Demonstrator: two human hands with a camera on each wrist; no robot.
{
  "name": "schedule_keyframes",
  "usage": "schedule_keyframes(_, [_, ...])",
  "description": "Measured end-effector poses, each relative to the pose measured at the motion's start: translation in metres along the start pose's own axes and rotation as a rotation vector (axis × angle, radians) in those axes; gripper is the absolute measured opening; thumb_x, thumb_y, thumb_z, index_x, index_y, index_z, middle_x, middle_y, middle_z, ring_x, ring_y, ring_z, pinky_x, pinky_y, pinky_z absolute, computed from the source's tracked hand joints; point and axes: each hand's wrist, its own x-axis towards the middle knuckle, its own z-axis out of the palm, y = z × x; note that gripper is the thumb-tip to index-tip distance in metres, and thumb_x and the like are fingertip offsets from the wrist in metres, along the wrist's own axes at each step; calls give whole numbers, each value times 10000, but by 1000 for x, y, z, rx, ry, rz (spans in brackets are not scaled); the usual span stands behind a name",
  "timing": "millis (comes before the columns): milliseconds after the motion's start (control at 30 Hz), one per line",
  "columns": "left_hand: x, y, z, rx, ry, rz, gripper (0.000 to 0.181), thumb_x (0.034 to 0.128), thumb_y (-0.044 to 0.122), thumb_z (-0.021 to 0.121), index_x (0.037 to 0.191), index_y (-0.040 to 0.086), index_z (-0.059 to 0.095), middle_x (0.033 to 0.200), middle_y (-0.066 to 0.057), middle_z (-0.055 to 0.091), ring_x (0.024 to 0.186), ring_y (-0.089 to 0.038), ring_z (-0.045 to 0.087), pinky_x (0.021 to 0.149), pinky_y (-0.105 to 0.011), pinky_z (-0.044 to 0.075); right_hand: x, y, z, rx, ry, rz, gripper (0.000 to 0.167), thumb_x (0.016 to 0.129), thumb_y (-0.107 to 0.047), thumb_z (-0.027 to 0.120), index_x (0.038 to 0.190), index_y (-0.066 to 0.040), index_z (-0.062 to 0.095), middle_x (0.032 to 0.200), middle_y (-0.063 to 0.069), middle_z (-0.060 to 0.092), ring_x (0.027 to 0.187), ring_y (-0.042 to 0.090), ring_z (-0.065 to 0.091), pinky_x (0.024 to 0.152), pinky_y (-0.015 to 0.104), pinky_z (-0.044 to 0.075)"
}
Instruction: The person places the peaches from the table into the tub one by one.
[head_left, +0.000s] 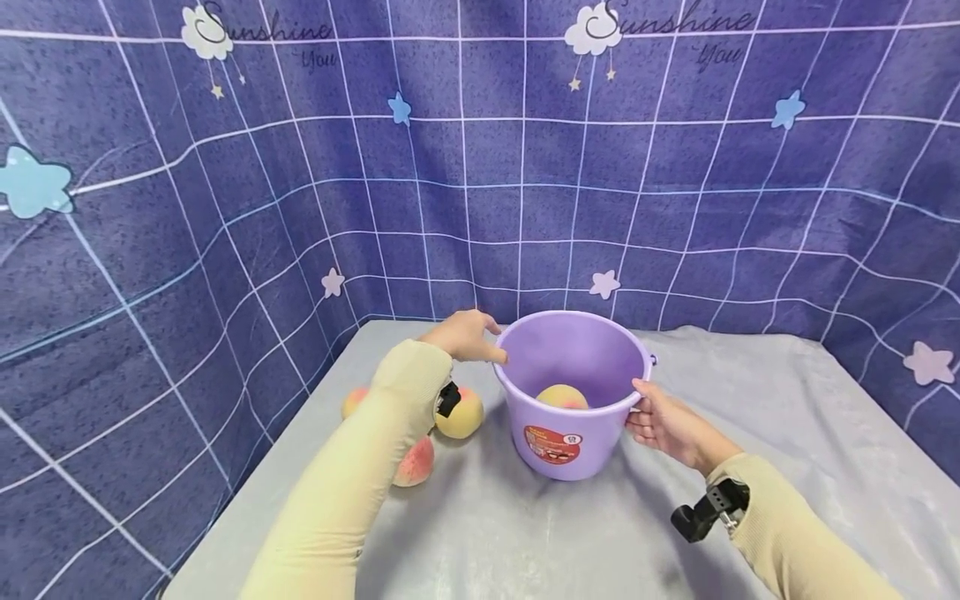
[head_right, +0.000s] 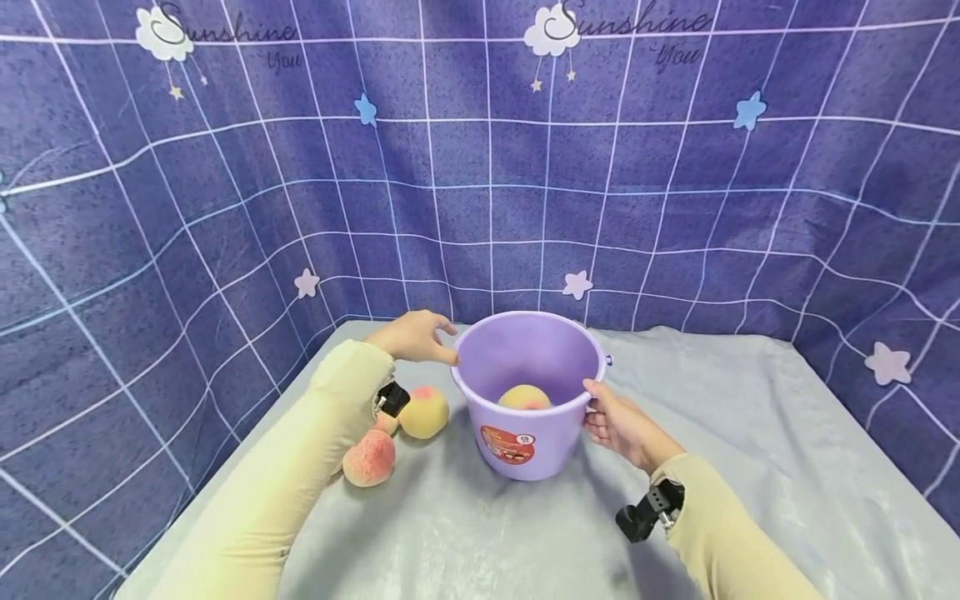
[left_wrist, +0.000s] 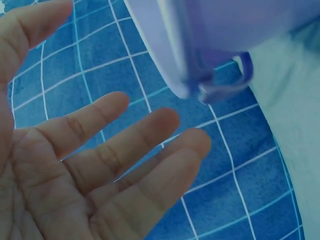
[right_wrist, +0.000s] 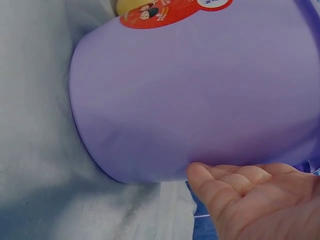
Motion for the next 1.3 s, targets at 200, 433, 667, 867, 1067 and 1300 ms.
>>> schedule_keyframes(200, [-7,-14,3,-46,-19,-36,593,790,305,715,1290,19,575,1215,-150,605,750,-179,596,649,-272,505,1,3,0,12,-2,-17,865,995,-507,182,1390,244,12,1441,430,73,1350,499,159,1101,523,190])
schedule_keyframes(433, [-13,-33,11,-65,-16,-49,579,793,292,724,1267,-9,582,1187,-169,608,662,-153,544,604,-261,482,0,4,-4,34,-34,-35,879,1003,-515,182,1379,248,-39,1430,453,9,1344,527,104,1099,528,156])
schedule_keyframes(667, [-21,-65,29,-178,-18,-126,559,792,262,715,1230,-60,582,1042,-155,624,597,-139,467,547,-249,424,0,3,-4,49,-73,-32,880,1010,-506,200,1370,249,-69,1427,452,-37,1343,538,63,1101,528,136])
schedule_keyframes(867, [-22,-79,49,-187,-10,-158,543,782,275,723,1185,-68,604,1186,-211,615,1048,-296,581,914,-409,461,1,2,-4,31,-66,-34,859,1013,-504,199,1390,235,-26,1441,433,18,1350,517,107,1100,520,165])
schedule_keyframes(1067, [-19,-90,67,-120,-24,-169,543,763,292,737,1164,-56,624,1193,-195,619,1141,-336,549,966,-430,431,0,4,-3,17,-53,-36,874,1009,-520,212,1386,246,24,1434,429,77,1343,506,162,1089,509,218])
schedule_keyframes(1300, [-22,-104,76,-121,-7,-196,533,748,269,748,1131,-80,621,1141,-191,638,1078,-323,576,939,-427,448,1,3,-6,26,-43,-42,897,1002,-535,216,1379,252,8,1426,441,55,1339,518,142,1088,524,188])
